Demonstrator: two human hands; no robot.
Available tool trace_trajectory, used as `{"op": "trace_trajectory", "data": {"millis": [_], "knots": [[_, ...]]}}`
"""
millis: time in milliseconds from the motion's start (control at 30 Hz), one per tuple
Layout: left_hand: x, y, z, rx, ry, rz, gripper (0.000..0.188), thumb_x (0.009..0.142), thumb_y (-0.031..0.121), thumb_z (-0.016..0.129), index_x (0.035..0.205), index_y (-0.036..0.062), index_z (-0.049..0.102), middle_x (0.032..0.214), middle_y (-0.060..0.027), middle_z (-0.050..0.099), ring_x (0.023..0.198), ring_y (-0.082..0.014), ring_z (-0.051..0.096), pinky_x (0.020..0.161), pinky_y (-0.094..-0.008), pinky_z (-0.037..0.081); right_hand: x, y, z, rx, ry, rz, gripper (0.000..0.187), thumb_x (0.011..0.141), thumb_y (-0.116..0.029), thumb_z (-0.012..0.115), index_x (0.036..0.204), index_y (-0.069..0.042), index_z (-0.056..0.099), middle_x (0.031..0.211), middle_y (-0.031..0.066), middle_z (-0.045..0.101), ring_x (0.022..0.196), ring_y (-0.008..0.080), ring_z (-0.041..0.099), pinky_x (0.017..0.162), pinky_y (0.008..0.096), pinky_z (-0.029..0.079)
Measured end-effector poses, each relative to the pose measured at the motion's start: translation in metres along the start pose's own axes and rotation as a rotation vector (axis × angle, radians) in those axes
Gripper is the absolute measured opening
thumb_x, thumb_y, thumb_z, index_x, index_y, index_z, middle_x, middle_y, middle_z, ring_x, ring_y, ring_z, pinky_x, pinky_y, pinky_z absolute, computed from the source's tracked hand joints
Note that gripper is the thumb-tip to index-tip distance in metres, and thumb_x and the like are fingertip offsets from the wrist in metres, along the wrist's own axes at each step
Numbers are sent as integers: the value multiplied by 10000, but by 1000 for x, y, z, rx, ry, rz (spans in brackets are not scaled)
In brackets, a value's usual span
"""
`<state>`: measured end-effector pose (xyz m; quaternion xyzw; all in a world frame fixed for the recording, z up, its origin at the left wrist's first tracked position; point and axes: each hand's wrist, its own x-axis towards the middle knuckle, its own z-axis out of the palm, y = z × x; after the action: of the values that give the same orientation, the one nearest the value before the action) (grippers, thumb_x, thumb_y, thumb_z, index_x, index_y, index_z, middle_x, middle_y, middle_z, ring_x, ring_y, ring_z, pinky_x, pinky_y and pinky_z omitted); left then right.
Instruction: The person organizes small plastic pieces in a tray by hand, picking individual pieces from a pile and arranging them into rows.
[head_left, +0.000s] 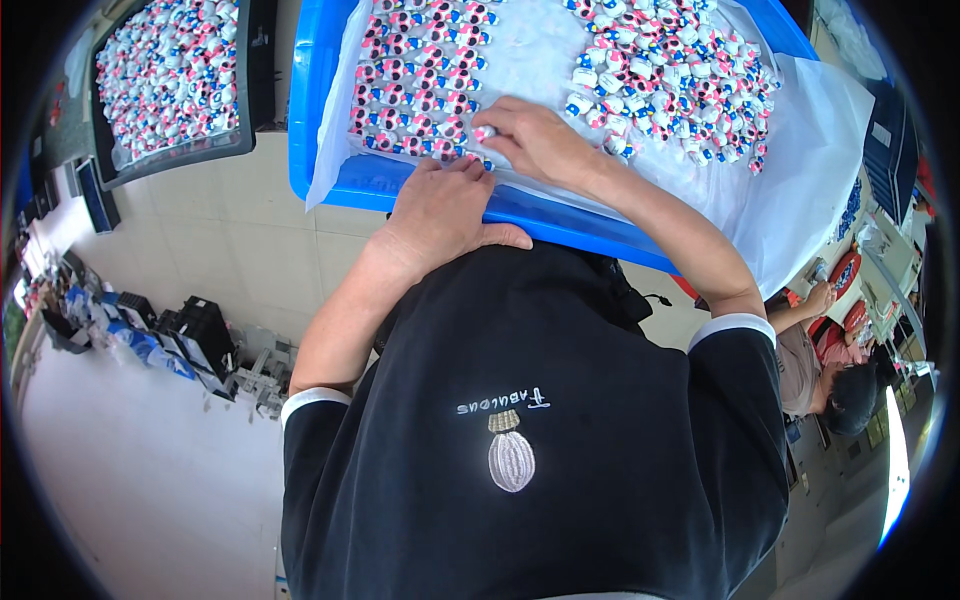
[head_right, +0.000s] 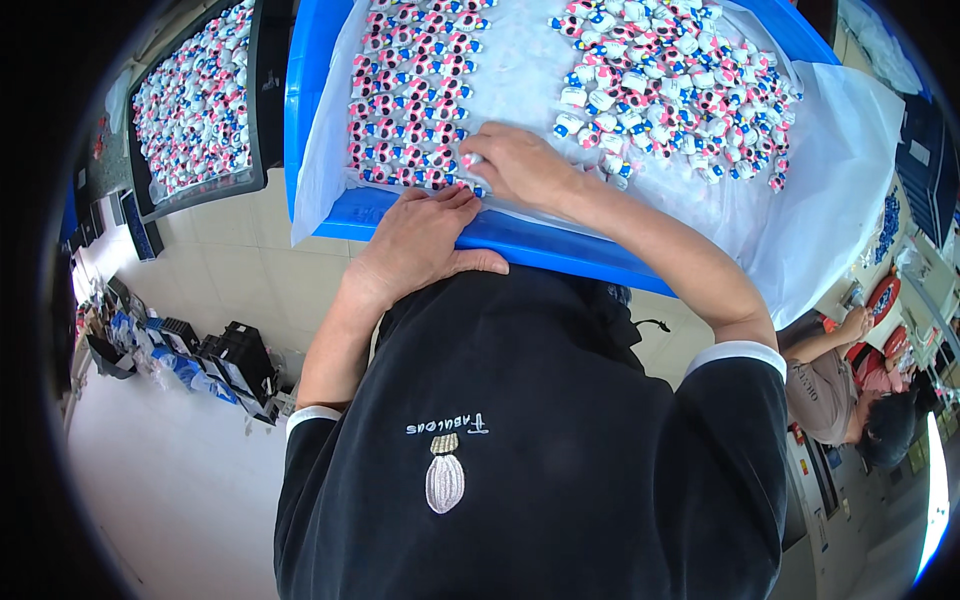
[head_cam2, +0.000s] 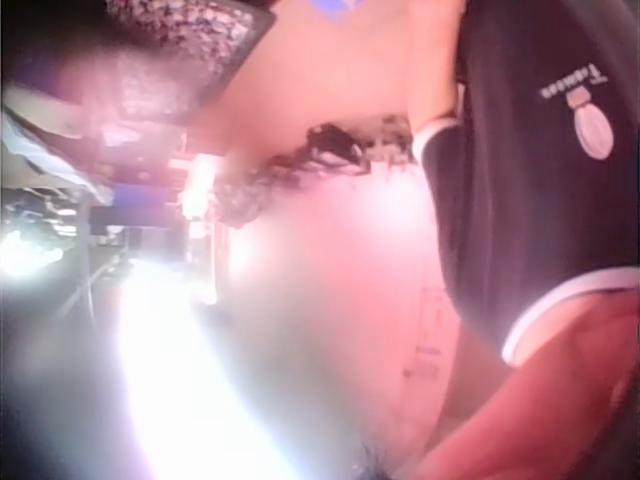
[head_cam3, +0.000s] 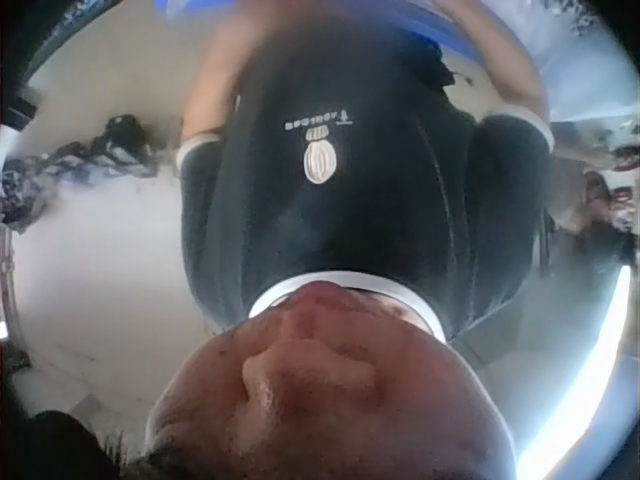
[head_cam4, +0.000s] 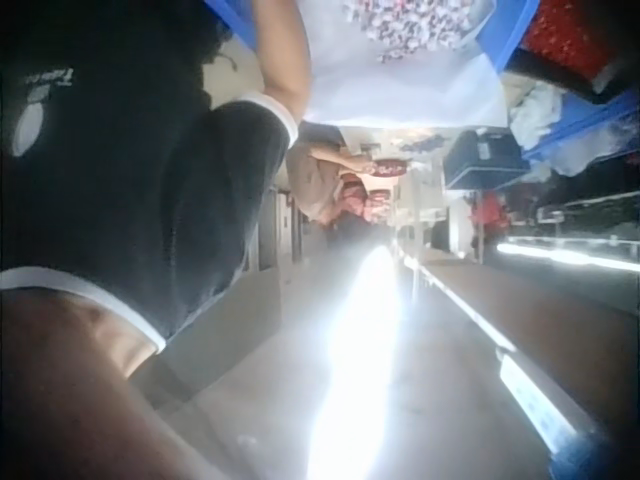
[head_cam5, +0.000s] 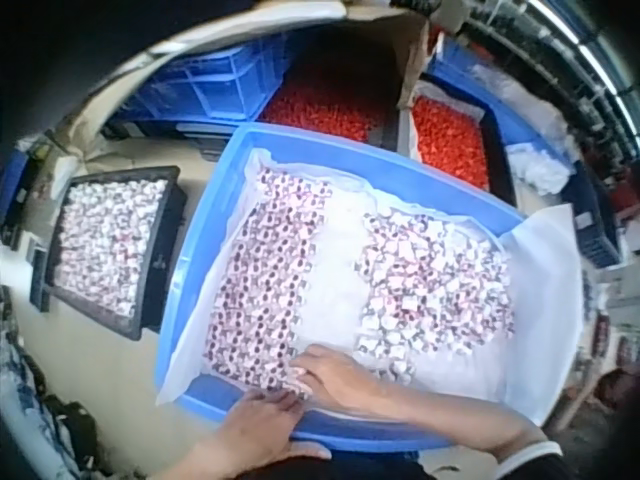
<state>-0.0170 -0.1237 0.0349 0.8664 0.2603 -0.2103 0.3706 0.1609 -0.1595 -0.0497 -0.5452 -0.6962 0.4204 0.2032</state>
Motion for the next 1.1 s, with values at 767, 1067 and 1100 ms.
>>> {"op": "trace_trajectory", "data": {"millis": [767, 1067, 1100], "knots": [[1, -5, 12, 31, 201, 73, 809, 714, 717, 563, 963, -48, 647, 1015, -171, 665, 1042, -308, 610, 894, -420, 449, -6, -6, 1, 17, 42, 51, 274, 820, -46, 655, 1090, -20, 615, 959, 150, 629, 828, 316, 648, 724, 379, 519], [2, -12, 13, -45, 335, 116, 866, 723, 693, 573, 1056, -104, 625, 1206, -250, 575, 1170, -361, 533, 960, -449, 423, -42, -9, -50, -178, -52, 88, 296, 782, -31, 662, 1074, -58, 622, 1026, 102, 601, 854, 262, 637, 719, 367, 521], [3, -11, 13, -43, 334, 118, 866, 723, 693, 573, 1056, -104, 625, 1206, -250, 575, 1170, -361, 533, 960, -449, 423, -45, -8, -43, -188, -110, -6, 313, 770, -20, 660, 1077, -62, 620, 1069, 94, 585, 905, 261, 625, 743, 372, 523]]}}
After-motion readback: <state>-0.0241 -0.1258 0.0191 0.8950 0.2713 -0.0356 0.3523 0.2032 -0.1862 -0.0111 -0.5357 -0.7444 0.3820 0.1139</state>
